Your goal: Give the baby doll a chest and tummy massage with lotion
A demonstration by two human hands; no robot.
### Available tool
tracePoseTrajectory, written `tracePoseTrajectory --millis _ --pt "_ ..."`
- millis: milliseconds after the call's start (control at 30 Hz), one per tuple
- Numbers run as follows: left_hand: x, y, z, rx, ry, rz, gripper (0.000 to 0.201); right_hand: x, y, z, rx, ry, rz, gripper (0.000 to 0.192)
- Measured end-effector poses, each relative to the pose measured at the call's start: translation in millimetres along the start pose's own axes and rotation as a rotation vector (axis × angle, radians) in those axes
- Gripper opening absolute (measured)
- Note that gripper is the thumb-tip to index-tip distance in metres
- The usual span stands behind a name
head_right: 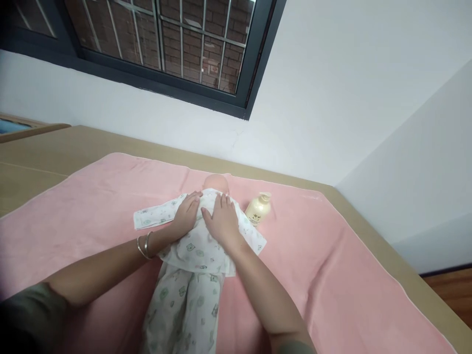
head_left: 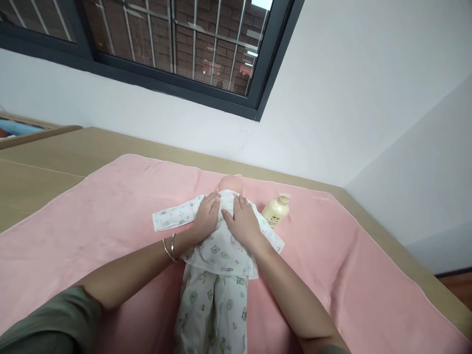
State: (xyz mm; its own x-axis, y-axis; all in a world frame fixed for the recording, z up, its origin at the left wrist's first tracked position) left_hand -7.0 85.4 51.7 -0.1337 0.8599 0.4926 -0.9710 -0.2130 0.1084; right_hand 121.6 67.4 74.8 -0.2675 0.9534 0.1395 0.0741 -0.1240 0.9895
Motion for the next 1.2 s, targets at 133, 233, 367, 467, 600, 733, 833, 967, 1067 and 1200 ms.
tracePoseTrajectory --millis 133,233,367,467,600,733,833,967,1067,1200 --pt "-2.0 2.5 -1.8 -0.050 0.006 0.037 0.043 -13.1 1.0 -27.3 -0.072 0.098 0.035 0.061" --pt "-2.5 1.7 -0.4 -0.040 0.008 0.024 0.045 -4.7 3.9 -31.4 -0.014 0.217 0.048 0.054" --pt "-1.5 1.0 2.2 0.013 0.020 0.005 0.044 11.2 6.8 6.1 0.030 0.010 0.052 0.054" --pt "-0.3 0.5 3.7 0.052 0.025 -0.002 0.044 0.3 7.0 4.3 -0.045 -0.077 0.070 0.058" --pt "-4.6 -4.0 12.1 0.103 -0.018 -0.040 0.047 -17.1 2.3 -39.9 -0.078 0.164 0.036 0.059" --pt "-14.8 -14.3 21.0 0.186 -0.056 -0.124 0.050 -4.1 8.0 -31.8 0.003 0.221 0.024 0.052" --pt "-17.6 -17.9 19.9 0.203 -0.031 -0.156 0.051 10.2 13.3 -3.9 0.052 0.070 0.049 0.050" --pt "-10.5 -15.6 16.1 0.183 0.017 -0.152 0.049 -1.3 10.8 -2.0 -0.040 -0.074 0.050 0.057" --pt "-4.5 -14.2 14.8 0.159 0.055 -0.166 0.050 -16.4 5.3 -33.3 -0.088 0.086 0.023 0.058" --pt "-9.7 -18.1 18.0 0.181 0.033 -0.220 0.053 -13.6 4.3 -40.6 0.009 0.247 0.003 0.054"
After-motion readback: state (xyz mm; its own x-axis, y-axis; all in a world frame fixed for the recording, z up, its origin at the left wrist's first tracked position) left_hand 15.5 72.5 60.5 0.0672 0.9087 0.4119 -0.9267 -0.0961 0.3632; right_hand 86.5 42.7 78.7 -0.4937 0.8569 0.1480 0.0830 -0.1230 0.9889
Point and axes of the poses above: each hand's wrist, its own x-axis towards the middle knuckle, its own y-axis out of the back of the hand, z = x × y, the point moved 10 cm from there along x, towards the middle knuckle, and after that the axes turned 14 degrees about -x, right-handed, at the moved point
